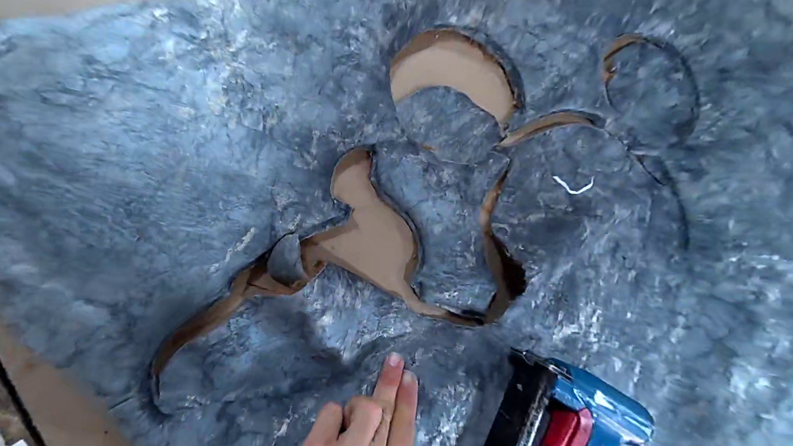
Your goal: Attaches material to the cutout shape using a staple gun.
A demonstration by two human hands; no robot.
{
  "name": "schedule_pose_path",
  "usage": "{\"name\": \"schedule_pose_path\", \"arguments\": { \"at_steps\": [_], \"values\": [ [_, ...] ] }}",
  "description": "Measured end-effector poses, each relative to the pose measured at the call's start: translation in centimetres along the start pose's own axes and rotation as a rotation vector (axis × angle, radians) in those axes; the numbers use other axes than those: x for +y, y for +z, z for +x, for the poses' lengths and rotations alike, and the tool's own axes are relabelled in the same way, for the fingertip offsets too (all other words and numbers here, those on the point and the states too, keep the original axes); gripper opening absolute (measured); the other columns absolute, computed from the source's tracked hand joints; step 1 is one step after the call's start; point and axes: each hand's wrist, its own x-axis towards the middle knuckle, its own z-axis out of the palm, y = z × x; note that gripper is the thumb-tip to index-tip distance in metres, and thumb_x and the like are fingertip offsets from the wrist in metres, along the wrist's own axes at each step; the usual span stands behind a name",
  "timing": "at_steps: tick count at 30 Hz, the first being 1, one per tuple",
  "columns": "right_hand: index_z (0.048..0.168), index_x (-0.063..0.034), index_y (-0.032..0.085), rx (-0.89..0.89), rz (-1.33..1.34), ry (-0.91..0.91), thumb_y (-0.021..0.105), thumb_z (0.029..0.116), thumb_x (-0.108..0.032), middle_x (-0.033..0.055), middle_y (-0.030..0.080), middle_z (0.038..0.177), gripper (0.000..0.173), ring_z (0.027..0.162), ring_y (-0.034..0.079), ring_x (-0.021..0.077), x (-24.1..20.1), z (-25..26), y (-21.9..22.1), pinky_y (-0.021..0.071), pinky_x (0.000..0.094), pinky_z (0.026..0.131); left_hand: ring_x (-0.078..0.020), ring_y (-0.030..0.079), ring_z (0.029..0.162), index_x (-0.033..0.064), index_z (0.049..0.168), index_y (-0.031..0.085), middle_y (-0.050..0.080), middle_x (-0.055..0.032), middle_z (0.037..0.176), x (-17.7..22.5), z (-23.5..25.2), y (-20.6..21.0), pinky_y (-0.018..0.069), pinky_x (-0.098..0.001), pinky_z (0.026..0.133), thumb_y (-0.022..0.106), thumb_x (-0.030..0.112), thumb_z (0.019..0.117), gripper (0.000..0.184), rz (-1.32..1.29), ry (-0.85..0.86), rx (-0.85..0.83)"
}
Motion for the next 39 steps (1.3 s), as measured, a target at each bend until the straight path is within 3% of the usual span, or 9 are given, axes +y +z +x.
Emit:
{"name": "schedule_pose_path", "arguments": {
  "at_steps": [6, 9, 14, 16, 20, 30, 34, 37, 39],
  "values": [
    [0.146, 0.0137, 0.038, -0.151, 0.032, 0.014, 0.072, 0.0861, -0.032, 0.0258, 0.058, 0.121, 0.083, 0.087, 0.063, 0.0198, -0.2, 0.0, -2.8, 0.0555, 0.0351, 0.07, -0.0211, 0.067, 0.092, 0.0022, 0.147, 0.055, 0.063, -0.0117, 0.142, 0.3, 0.8, 0.3, 0.0458, -0.0364, 0.063, 0.054, 0.051, 0.0769, 0.085, -0.027, -0.028, 0.057],
    [0.141, 0.0133, 0.048, -0.08, -0.071, -0.2, 0.07, 0.0922, -0.024, 0.0346, 0.057, 0.131, 0.065, 0.1, 0.067, 0.033, -4.0, -1.5, -5.5, 0.0587, 0.0425, 0.077, -0.0223, 0.072, 0.089, 0.0091, 0.132, 0.069, 0.072, -0.005, 0.13, -2.6, 1.3, -0.6, 0.0579, -0.0387, 0.063, 0.057, 0.029, 0.0877, 0.051, -0.399, -0.032, 0.212],
    [0.126, -0.0108, 0.073, -0.299, -0.054, -0.678, 0.062, 0.0972, -0.028, 0.0128, 0.067, 0.132, 0.035, 0.125, 0.062, 0.0249, -12.0, -3.9, -0.2, 0.0549, 0.0422, 0.102, -0.0344, 0.051, 0.138, 0.0128, 0.149, 0.053, 0.055, -0.0146, 0.149, -7.5, 5.9, -4.7, 0.0391, -0.0577, 0.11, 0.066, 0.035, 0.0905, 0.064, -0.174, 0.027, 0.179],
    [0.123, -0.0142, 0.074, -0.201, -0.138, -0.792, 0.055, 0.0982, -0.031, 0.0064, 0.069, 0.129, 0.036, 0.123, 0.064, 0.022, -12.1, -2.5, 2.6, 0.0565, 0.0415, 0.099, -0.0362, 0.056, 0.126, 0.0101, 0.143, 0.056, 0.064, -0.0157, 0.129, -7.5, 7.3, -4.2, 0.0305, -0.0621, 0.115, 0.076, 0.044, 0.0843, 0.071, -0.1, 0.085, -0.024],
    [0.12, -0.0173, 0.076, -0.185, -0.215, -0.887, 0.051, 0.0998, -0.03, 0.0012, 0.07, 0.126, 0.035, 0.122, 0.064, 0.0196, -12.0, -0.6, 3.7, 0.0559, 0.0388, 0.099, -0.022, 0.066, 0.091, 0.0172, 0.096, 0.073, 0.071, 0.0009, 0.082, -7.9, 8.6, -4.1, 0.0339, -0.0545, 0.111, 0.077, 0.032, 0.0859, 0.019, -0.087, 0.186, -0.275],
    [0.141, -0.0206, 0.064, -0.187, -0.443, -0.954, 0.026, 0.1053, -0.046, 0.0019, 0.06, 0.147, 0.058, 0.136, 0.053, 0.0253, -10.8, -0.7, 5.6, 0.0433, 0.0463, 0.108, -0.0166, 0.059, 0.074, 0.0216, 0.077, 0.068, 0.062, 0.0068, 0.068, -10.0, 8.0, -0.1, 0.0396, -0.0497, 0.091, 0.072, 0.028, 0.0809, 0.009, -0.284, 0.217, 0.142],
    [0.145, -0.0188, 0.062, -0.17, -0.496, -0.929, 0.025, 0.1053, -0.045, 0.0019, 0.055, 0.153, 0.06, 0.141, 0.05, 0.0256, -11.0, -1.0, 6.1, 0.041, 0.0485, 0.112, -0.0189, 0.061, 0.079, 0.0199, 0.083, 0.07, 0.066, 0.0042, 0.074, -10.2, 8.5, -0.3, 0.0405, -0.0507, 0.092, 0.072, 0.032, 0.086, 0.012, -0.297, 0.217, 0.136],
    [0.143, -0.0187, 0.063, -0.194, -0.504, -0.927, 0.026, 0.1036, -0.044, 0.0007, 0.054, 0.153, 0.06, 0.138, 0.052, 0.0254, -11.4, -0.9, 5.9, 0.0427, 0.0472, 0.108, -0.0302, 0.062, 0.117, 0.0124, 0.109, 0.075, 0.069, -0.0089, 0.115, -9.8, 5.9, -2.3, 0.0392, -0.0588, 0.11, 0.056, 0.022, 0.0985, 0.024, -0.304, 0.161, 0.292],
    [0.142, -0.0197, 0.064, -0.216, -0.504, -0.942, 0.027, 0.102, -0.044, 0.0009, 0.055, 0.152, 0.06, 0.134, 0.054, 0.025, -11.7, -0.3, 5.6, 0.045, 0.0467, 0.104, -0.0295, 0.063, 0.116, 0.0115, 0.113, 0.075, 0.071, -0.01, 0.119, -7.9, 1.1, -2.8, 0.0474, -0.0536, 0.101, 0.052, 0.018, 0.0996, 0.027, -0.308, 0.073, 0.386]
  ]
}}
